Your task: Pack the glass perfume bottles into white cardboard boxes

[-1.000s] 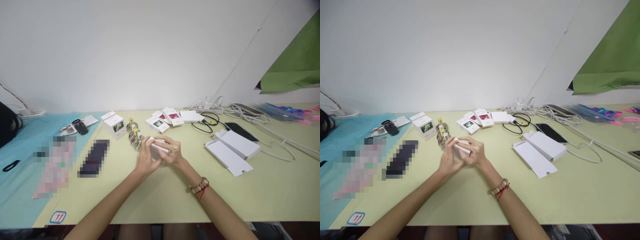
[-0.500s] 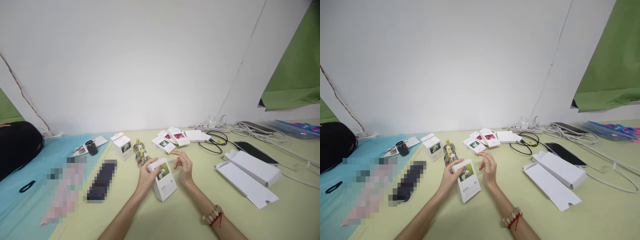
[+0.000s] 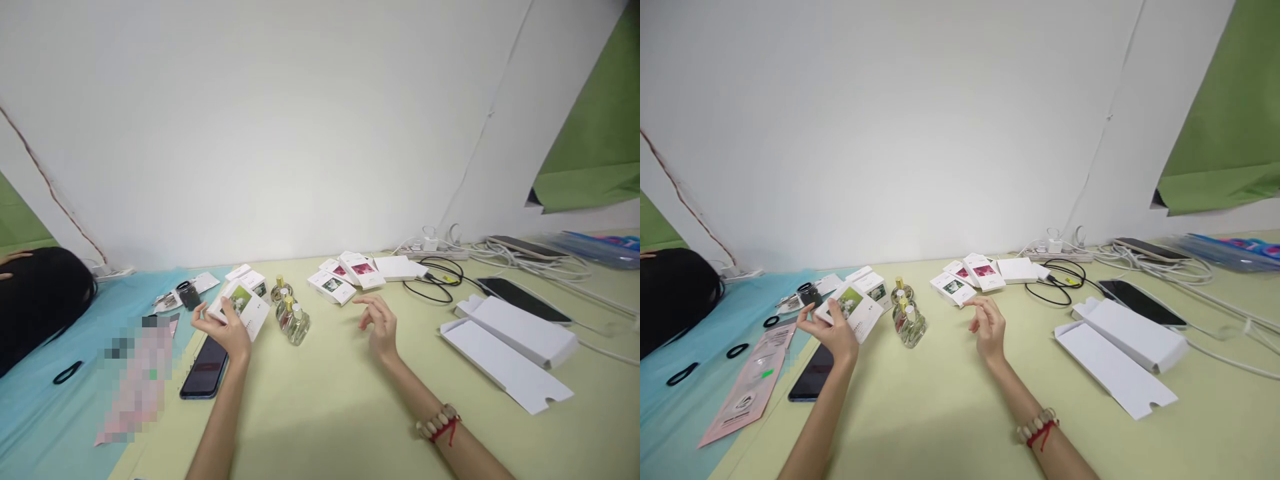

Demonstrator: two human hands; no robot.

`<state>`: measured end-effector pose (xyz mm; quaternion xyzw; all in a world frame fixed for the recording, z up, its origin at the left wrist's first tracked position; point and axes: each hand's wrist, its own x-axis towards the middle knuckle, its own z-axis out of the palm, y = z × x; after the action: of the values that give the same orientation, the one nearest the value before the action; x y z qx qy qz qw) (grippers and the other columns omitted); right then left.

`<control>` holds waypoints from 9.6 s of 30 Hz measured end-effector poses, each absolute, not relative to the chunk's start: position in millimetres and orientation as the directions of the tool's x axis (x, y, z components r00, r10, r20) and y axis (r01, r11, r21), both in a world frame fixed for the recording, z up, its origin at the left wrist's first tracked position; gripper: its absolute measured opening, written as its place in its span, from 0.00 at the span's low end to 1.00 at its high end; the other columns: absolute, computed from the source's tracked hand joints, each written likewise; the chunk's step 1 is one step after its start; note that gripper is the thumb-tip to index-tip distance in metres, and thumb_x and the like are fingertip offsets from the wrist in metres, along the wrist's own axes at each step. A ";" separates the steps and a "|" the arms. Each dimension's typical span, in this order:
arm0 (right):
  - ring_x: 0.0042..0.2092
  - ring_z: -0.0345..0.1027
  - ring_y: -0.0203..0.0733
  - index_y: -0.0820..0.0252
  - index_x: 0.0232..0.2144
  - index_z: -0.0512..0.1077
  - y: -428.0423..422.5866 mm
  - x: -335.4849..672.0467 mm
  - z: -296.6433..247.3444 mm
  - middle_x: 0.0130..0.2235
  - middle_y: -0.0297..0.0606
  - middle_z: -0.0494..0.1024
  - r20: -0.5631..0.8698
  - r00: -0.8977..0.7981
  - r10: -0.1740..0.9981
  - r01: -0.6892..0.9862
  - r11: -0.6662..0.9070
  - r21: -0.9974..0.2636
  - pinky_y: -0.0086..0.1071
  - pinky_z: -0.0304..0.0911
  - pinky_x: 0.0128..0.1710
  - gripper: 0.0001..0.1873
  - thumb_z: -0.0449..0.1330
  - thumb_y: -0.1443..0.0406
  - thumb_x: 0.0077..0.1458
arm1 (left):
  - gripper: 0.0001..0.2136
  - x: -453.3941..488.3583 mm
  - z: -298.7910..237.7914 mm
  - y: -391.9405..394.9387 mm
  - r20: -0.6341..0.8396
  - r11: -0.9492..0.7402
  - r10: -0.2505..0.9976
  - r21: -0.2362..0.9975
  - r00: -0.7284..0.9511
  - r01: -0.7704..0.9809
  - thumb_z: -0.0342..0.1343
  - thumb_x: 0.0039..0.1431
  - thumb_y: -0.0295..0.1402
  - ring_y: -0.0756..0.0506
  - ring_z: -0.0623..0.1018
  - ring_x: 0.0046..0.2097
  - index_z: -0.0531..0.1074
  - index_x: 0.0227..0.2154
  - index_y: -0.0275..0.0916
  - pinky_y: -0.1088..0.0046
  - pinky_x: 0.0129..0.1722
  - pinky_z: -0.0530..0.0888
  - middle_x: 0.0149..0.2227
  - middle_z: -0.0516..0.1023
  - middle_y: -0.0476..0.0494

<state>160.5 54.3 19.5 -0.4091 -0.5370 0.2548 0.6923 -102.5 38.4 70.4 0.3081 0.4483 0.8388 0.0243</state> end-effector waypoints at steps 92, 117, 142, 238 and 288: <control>0.53 0.57 0.51 0.61 0.56 0.51 52.1 153.8 13.7 0.55 0.52 0.56 0.362 -0.096 0.927 0.819 0.281 -0.500 0.43 0.60 0.47 0.31 0.52 0.63 0.50 | 0.06 -26.2 35.1 5.2 0.832 -0.747 0.401 0.055 0.383 0.663 0.45 0.53 0.24 0.48 0.71 0.36 0.63 0.34 0.38 0.74 0.33 0.68 0.33 0.70 0.43; 0.39 0.68 0.44 0.58 0.34 0.73 54.2 162.5 43.2 0.37 0.39 0.76 0.363 0.173 0.915 0.575 0.206 -0.792 0.33 0.60 0.36 0.21 0.50 0.50 0.51 | 0.28 -17.0 39.5 -1.3 0.149 -0.225 0.974 0.594 0.169 0.772 0.35 0.57 0.53 0.49 0.66 0.23 0.71 0.21 0.38 0.74 0.25 0.55 0.20 0.69 0.47; 0.43 0.69 0.47 0.61 0.48 0.67 42.6 132.0 31.7 0.43 0.44 0.75 0.192 -0.103 0.976 0.005 0.194 -0.981 0.37 0.65 0.40 0.39 0.36 0.41 0.52 | 0.23 -6.1 43.4 -4.2 0.299 -0.300 0.954 0.954 0.035 0.017 0.37 0.61 0.47 0.45 0.66 0.55 0.61 0.52 0.41 0.67 0.55 0.62 0.53 0.67 0.43; 0.51 0.64 0.43 0.53 0.46 0.70 12.2 118.2 37.0 0.50 0.37 0.71 0.714 -0.183 0.676 0.357 0.722 -0.592 0.37 0.61 0.50 0.17 0.48 0.60 0.57 | 0.31 -0.8 37.5 -12.9 0.331 -0.332 0.943 0.942 0.025 0.048 0.54 0.53 0.41 0.41 0.62 0.58 0.49 0.58 0.46 0.63 0.55 0.65 0.59 0.55 0.39; 0.38 0.71 0.43 0.61 0.39 0.70 39.4 139.7 37.6 0.38 0.40 0.77 -0.002 -0.329 0.944 -0.313 -0.111 -0.943 0.37 0.67 0.38 0.21 0.64 0.64 0.38 | 0.49 11.1 15.5 -7.2 0.271 -0.283 0.942 0.959 0.199 0.034 0.61 0.46 0.37 0.42 0.62 0.58 0.27 0.59 0.43 0.61 0.56 0.62 0.59 0.53 0.31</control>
<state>139.7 39.4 37.6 -0.3354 -0.4708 0.6655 0.4722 11.1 -7.2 15.5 0.6264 0.3893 0.4990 0.4551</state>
